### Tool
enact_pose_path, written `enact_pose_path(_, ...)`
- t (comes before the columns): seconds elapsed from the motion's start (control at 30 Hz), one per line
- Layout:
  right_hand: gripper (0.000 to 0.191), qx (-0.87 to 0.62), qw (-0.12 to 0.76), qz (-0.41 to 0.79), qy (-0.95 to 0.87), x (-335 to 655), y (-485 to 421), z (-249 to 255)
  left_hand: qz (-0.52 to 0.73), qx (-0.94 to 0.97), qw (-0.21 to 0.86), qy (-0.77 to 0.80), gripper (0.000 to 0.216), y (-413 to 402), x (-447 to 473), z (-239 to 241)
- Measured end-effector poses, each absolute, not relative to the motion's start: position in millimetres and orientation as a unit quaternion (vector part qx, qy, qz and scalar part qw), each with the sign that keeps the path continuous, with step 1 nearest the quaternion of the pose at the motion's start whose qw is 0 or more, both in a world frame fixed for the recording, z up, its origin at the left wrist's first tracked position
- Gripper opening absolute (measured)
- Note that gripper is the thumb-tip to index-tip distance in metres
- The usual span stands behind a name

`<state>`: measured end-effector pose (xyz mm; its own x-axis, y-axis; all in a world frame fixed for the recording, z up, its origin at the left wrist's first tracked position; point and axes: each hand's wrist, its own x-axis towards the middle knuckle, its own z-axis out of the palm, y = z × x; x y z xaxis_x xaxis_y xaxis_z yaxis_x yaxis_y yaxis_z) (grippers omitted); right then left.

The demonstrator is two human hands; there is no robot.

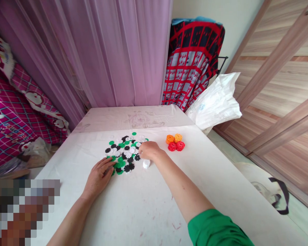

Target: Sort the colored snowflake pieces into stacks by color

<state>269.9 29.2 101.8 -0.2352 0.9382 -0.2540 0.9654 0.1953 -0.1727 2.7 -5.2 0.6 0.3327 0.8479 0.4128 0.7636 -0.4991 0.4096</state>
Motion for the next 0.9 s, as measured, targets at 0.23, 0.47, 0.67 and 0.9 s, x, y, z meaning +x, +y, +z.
enact_pose_path(0.23,0.027,0.581,0.061,-0.164,0.795,250.7,20.3,103.1,0.301,0.808,0.079,0.5,0.03,-6.6,3.9,1.1)
enact_pose_path(0.47,0.026,0.615,0.07,-0.118,0.777,263.5,30.0,108.3,0.3,0.805,0.083,0.504,0.03,-7.3,4.9,2.3)
enact_pose_path(0.67,0.023,0.612,0.115,-0.114,0.774,251.9,32.8,105.2,0.297,0.81,0.081,0.499,0.03,-6.7,4.7,3.1)
enact_pose_path(0.9,0.03,0.585,0.137,-0.094,0.794,234.7,26.0,110.2,0.296,0.809,0.082,0.501,0.03,-6.8,4.4,3.5)
